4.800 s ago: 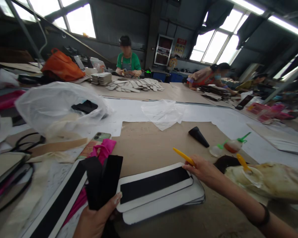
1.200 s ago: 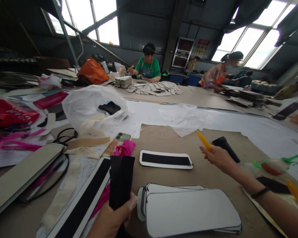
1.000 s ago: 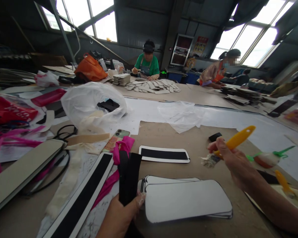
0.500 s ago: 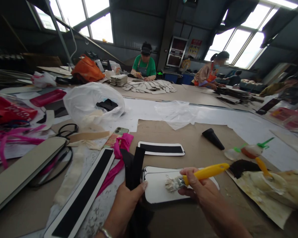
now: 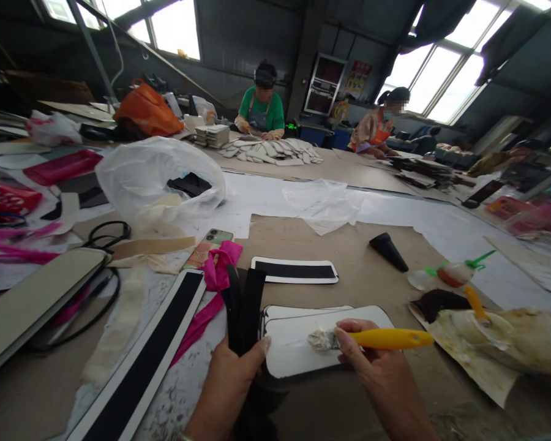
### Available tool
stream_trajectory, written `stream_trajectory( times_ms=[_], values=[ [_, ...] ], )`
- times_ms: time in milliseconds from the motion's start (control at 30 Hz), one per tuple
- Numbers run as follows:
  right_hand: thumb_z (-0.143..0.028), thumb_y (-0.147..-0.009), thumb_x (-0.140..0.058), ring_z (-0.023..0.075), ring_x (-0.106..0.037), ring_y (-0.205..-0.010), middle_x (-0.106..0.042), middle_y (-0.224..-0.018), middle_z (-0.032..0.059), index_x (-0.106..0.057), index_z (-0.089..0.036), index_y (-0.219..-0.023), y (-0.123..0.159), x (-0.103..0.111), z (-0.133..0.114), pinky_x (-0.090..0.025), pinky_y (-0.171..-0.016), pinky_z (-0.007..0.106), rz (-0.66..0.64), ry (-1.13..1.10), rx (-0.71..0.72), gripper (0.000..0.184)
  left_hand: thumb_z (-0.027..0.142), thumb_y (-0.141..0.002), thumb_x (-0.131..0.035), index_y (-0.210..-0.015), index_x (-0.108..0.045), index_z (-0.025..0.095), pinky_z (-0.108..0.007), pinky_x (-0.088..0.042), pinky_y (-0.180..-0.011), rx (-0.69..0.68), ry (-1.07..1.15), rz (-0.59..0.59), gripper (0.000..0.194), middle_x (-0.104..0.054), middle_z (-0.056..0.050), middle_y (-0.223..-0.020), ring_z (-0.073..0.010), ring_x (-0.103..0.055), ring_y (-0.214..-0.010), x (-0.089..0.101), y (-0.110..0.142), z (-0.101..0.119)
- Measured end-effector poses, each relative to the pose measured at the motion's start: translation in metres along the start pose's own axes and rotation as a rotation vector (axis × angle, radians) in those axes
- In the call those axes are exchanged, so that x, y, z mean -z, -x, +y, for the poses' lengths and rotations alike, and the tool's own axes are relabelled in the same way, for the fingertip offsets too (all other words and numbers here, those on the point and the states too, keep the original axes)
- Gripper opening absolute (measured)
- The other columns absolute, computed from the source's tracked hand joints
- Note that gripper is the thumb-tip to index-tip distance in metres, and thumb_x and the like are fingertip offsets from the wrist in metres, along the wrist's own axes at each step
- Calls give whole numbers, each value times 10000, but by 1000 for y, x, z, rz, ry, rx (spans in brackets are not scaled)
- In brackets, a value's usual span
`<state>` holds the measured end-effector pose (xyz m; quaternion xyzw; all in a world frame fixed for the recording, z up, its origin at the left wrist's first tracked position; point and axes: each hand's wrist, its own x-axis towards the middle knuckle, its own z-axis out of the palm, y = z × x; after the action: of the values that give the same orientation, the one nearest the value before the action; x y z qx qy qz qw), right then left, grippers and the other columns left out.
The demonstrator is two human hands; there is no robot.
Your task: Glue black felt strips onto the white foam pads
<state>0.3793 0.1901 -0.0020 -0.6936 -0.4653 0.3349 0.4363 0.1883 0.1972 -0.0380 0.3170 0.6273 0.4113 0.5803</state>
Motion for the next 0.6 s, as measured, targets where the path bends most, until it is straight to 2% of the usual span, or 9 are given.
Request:
stream_trajectory(
  times_ms=[133, 200, 233, 300, 367, 433, 500, 600],
  values=[
    [-469, -647, -669, 174, -616, -558, -595, -672, -2, -553, -191, -776, 5, -16, -6, -535, -528, 279, -118, -162, -56, 327, 408, -599, -681, -841, -584, 139, -291, -433, -560, 18, -12, 26, 374, -622, -26, -639, -195, -564, -607, 0, -2, -2],
    [-466, -673, -646, 169, -607, -551, -590, -674, 2, -548, -190, -749, 2, -18, -2, -525, -526, 279, -138, -128, 8, 303, 410, -575, -692, -795, -592, 141, -295, -429, -552, 33, -44, 77, 362, -616, -26, -613, -200, -562, -595, -1, -3, -3],
    [-469, -688, -630, 172, -606, -558, -593, -682, 9, -552, -190, -746, -2, -14, 3, -521, -539, 285, -106, -60, 56, 295, 414, -567, -693, -768, -594, 144, -294, -421, -539, 40, -57, 103, 351, -604, -18, -586, -198, -554, -577, -1, -3, -4],
    [-482, -703, -602, 196, -615, -598, -610, -701, 30, -567, -192, -753, -11, 5, 14, -511, -579, 313, 23, 139, 149, 297, 434, -560, -686, -693, -585, 155, -291, -400, -510, 50, -72, 129, 326, -569, -1, -522, -189, -530, -530, -2, -2, -4],
    [-498, -713, -572, 225, -624, -647, -630, -713, 46, -587, -197, -758, -21, 31, 23, -498, -626, 347, 181, 360, 217, 305, 456, -554, -679, -620, -565, 166, -290, -376, -484, 59, -86, 122, 318, -532, 12, -463, -182, -503, -484, -3, -1, -2],
    [-501, -731, -542, 233, -625, -659, -641, -713, 50, -596, -201, -747, -27, 57, 26, -489, -645, 363, 278, 518, 292, 306, 458, -546, -681, -593, -561, 171, -290, -359, -479, 55, -105, 130, 314, -514, 21, -428, -179, -487, -461, -3, 1, 1],
    [-486, -758, -522, 225, -624, -666, -642, -721, 52, -591, -199, -744, -29, 74, 24, -493, -646, 357, 322, 596, 390, 295, 447, -537, -687, -608, -578, 171, -290, -352, -486, 52, -112, 153, 305, -513, 28, -414, -181, -482, -456, -3, 2, 4],
    [-395, -816, -507, 217, -622, -742, -637, -777, 70, -580, -187, -802, -25, 77, 21, -499, -705, 349, 344, 659, 567, 221, 456, -528, -692, -580, -577, 183, -292, -348, -488, 39, -125, 161, 302, -508, 31, -399, -181, -465, -444, -2, 3, 5]
  ],
)
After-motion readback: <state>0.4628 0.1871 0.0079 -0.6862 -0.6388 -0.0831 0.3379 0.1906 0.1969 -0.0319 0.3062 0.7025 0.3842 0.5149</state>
